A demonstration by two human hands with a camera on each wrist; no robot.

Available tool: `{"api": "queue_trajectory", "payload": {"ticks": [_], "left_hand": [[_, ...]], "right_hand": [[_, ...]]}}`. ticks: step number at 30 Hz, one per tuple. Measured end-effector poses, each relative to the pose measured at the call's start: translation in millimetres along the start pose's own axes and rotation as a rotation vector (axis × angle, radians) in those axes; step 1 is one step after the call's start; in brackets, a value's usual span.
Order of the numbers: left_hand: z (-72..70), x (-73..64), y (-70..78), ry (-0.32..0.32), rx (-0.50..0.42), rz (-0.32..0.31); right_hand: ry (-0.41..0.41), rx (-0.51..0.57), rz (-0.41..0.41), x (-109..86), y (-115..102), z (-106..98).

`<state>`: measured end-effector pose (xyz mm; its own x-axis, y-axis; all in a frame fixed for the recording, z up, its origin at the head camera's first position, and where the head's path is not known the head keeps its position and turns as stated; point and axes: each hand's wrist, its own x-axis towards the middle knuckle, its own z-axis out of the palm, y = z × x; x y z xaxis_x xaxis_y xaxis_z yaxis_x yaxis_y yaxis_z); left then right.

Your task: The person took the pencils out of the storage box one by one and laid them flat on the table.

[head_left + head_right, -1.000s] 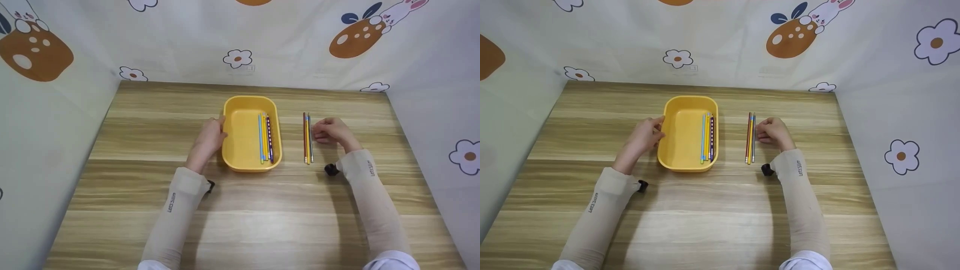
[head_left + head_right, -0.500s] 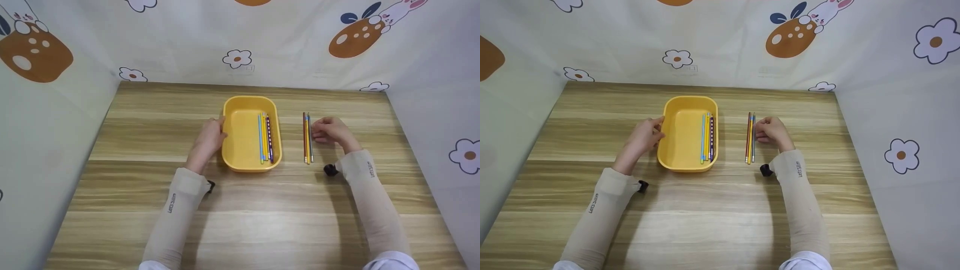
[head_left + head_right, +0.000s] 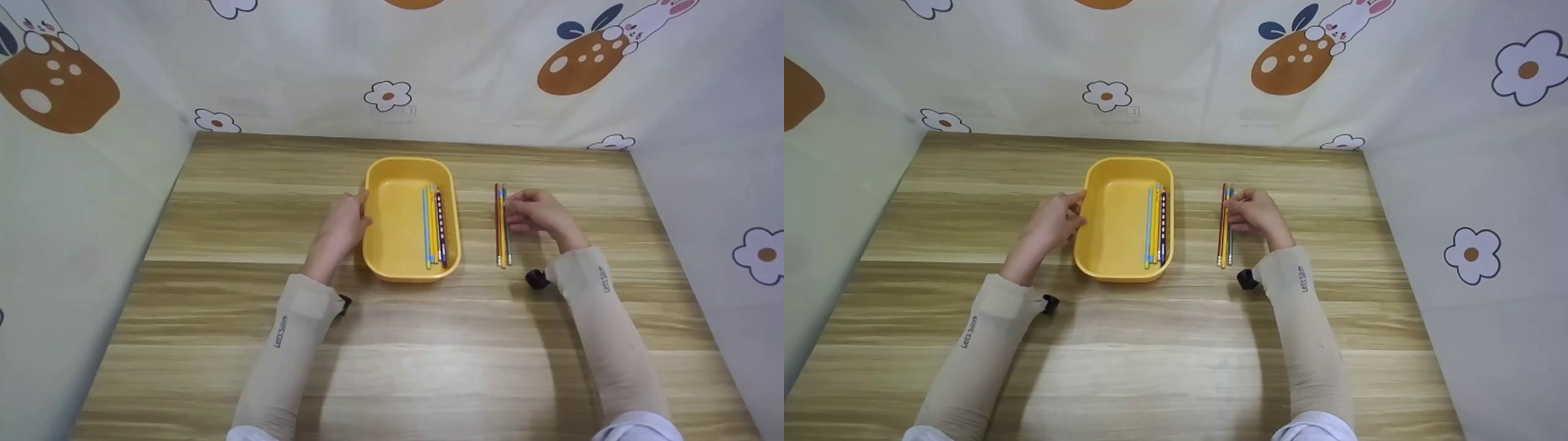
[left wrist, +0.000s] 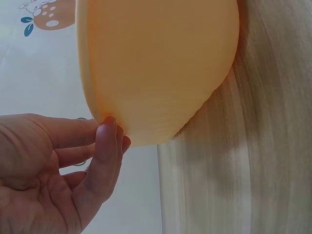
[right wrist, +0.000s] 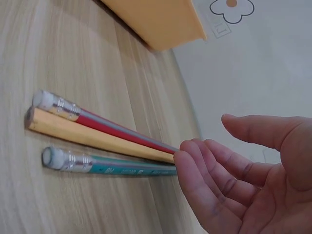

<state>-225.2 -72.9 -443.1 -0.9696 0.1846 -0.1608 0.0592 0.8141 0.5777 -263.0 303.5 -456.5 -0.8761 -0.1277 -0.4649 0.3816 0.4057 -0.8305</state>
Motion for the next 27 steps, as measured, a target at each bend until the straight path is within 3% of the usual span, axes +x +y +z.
{"api": "queue_trajectory", "payload": {"ticks": [12, 27], "left_hand": [[0.7, 0.1, -1.5, 0.01, -0.07, 0.002], [3.7, -1.3, -1.9, 0.05, -0.074, 0.011]], "right_hand": [[0.002, 0.053, 0.001, -6.4, -13, 10], [-0.022, 0.013, -0.092, -7.9, -36, 31]]}}
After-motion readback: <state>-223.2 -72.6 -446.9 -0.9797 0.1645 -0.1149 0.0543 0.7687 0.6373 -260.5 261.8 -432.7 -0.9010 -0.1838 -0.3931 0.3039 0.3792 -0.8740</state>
